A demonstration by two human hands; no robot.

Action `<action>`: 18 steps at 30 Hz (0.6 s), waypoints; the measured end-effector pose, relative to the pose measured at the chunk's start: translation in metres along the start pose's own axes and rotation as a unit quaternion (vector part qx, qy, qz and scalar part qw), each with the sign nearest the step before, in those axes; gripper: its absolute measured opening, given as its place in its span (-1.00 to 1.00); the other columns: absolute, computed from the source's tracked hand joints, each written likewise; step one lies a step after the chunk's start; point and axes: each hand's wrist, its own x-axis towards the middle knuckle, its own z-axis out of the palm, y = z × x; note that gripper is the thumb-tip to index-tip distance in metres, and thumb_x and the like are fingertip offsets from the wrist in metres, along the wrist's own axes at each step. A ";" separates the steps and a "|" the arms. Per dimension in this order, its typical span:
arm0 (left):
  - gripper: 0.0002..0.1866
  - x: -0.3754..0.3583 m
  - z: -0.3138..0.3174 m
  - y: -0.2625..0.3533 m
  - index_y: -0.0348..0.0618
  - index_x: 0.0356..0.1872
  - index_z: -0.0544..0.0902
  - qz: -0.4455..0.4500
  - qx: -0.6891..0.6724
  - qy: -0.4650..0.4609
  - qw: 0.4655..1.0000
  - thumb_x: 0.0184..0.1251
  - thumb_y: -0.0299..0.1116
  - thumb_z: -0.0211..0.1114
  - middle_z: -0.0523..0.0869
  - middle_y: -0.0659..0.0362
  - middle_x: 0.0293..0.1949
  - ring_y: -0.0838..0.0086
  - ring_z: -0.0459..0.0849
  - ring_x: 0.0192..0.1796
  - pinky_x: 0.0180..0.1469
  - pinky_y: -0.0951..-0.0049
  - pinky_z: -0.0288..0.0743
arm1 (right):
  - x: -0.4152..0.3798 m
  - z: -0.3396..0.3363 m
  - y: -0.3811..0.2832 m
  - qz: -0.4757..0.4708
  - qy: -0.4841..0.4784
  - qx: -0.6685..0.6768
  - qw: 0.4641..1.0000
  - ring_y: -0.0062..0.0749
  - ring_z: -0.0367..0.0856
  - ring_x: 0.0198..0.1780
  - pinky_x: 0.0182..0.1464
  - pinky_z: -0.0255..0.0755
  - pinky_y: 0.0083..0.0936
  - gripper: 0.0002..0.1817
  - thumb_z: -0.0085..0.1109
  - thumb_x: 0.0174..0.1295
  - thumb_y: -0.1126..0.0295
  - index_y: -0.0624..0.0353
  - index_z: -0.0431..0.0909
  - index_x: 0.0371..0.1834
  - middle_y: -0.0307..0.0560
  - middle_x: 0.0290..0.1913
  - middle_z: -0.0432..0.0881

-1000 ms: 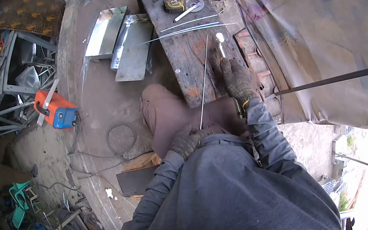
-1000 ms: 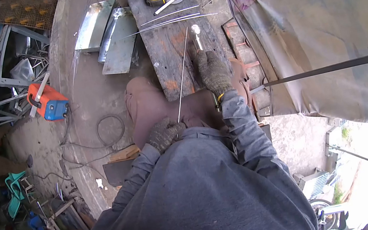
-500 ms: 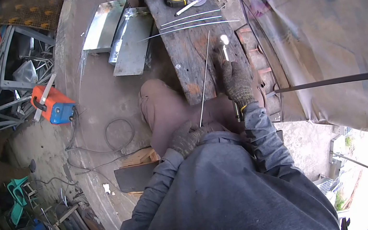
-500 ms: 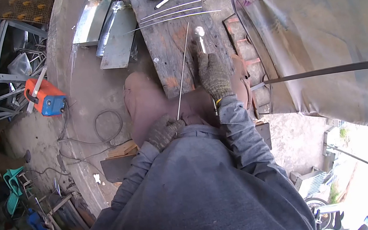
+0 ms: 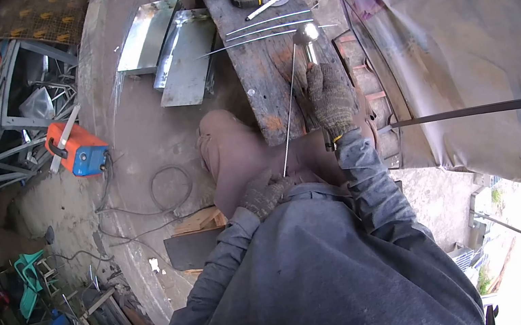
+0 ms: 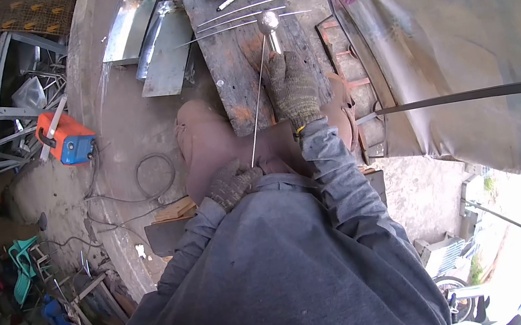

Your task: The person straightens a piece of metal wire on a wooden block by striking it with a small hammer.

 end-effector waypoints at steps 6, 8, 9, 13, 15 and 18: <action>-0.66 0.004 -0.003 -0.003 -0.23 -0.04 0.66 0.011 0.037 -0.005 0.999 0.37 -0.16 0.32 0.73 0.07 -0.21 0.33 0.70 -0.17 -0.10 0.35 0.56 | 0.015 0.008 0.030 -0.035 -0.075 -0.067 0.994 0.29 0.60 -0.14 -0.10 0.41 0.08 -0.53 -0.11 0.49 0.00 0.23 0.57 -0.11 0.34 -0.23 0.62; -0.67 0.004 -0.002 -0.003 -0.23 -0.04 0.65 0.012 0.048 0.007 0.999 0.36 -0.19 0.34 0.71 0.08 -0.23 0.36 0.69 -0.19 -0.12 0.37 0.56 | -0.004 0.000 0.026 -0.008 -0.037 -0.024 0.999 0.32 0.60 -0.14 -0.08 0.40 0.14 -0.46 -0.14 0.48 -0.05 0.28 0.57 -0.16 0.36 -0.25 0.63; -0.68 0.002 -0.001 -0.004 -0.23 -0.04 0.64 0.009 0.060 0.021 0.998 0.36 -0.21 0.35 0.70 0.10 -0.25 0.39 0.68 -0.21 -0.15 0.39 0.57 | -0.013 0.004 0.033 0.017 -0.025 -0.032 0.999 0.31 0.60 -0.15 -0.07 0.40 0.12 -0.46 -0.14 0.49 -0.04 0.30 0.58 -0.17 0.35 -0.26 0.63; -0.76 -0.045 -0.011 0.068 -0.24 -0.11 0.59 0.020 -0.187 0.085 0.978 0.35 -0.32 0.36 0.67 0.12 -0.35 0.52 0.61 -0.34 -0.31 0.44 0.51 | -0.025 0.012 0.072 0.167 -0.073 0.114 0.977 -0.16 0.57 -0.58 -0.53 0.41 -0.21 -0.51 -0.17 0.53 -0.04 0.21 0.52 -0.16 0.03 -0.54 0.51; -0.79 -0.064 -0.025 0.096 -0.22 -0.05 0.60 0.030 -0.271 0.038 0.961 0.39 -0.38 0.33 0.67 0.11 -0.28 0.48 0.64 -0.35 -0.31 0.47 0.54 | -0.025 0.018 0.092 0.057 -0.019 0.077 0.995 -0.40 0.43 -0.71 -0.65 0.31 -0.35 -0.47 -0.20 0.53 -0.09 0.20 0.52 -0.17 -0.11 -0.62 0.43; -0.76 -0.075 -0.039 0.130 -0.19 0.02 0.57 0.118 -0.281 0.002 0.952 0.42 -0.39 0.30 0.67 0.09 -0.29 0.46 0.63 -0.41 -0.36 0.47 0.55 | -0.028 0.020 0.091 0.085 -0.028 0.108 0.990 -0.36 0.42 -0.70 -0.64 0.32 -0.36 -0.49 -0.19 0.53 -0.09 0.16 0.54 -0.16 -0.13 -0.58 0.49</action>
